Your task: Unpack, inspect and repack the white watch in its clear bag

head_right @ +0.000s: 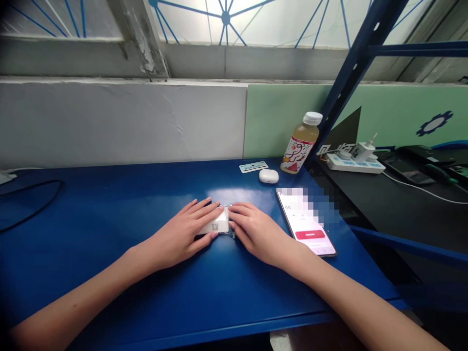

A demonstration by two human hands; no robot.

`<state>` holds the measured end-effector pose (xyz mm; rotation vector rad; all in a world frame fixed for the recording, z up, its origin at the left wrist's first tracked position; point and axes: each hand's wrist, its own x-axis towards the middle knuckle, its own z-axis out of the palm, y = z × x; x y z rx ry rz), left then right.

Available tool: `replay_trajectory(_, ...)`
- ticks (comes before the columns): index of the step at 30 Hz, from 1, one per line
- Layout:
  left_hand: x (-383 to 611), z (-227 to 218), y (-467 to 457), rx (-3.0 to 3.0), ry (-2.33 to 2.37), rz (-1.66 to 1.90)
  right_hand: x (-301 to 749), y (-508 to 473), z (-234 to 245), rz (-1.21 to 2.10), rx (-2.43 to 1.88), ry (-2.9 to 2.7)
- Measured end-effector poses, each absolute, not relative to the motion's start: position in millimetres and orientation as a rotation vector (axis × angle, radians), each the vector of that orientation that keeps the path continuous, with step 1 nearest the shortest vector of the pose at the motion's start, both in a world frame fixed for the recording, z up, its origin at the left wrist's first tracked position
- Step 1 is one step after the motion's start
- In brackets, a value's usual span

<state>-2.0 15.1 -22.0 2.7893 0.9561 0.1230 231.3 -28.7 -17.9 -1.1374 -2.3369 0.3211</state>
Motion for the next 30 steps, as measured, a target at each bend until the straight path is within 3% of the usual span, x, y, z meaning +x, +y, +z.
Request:
replay_trajectory(17,-3.1,-25.5,15.4,2.803,0.948,0.097,229.8,-30.6,-21.3,0.202,-1.200,-2.418)
replay_trajectory(30,-2.1,-27.2,15.9,2.778,0.936,0.133,217.5,-33.4,-24.0,-0.424,-1.156,-2.657)
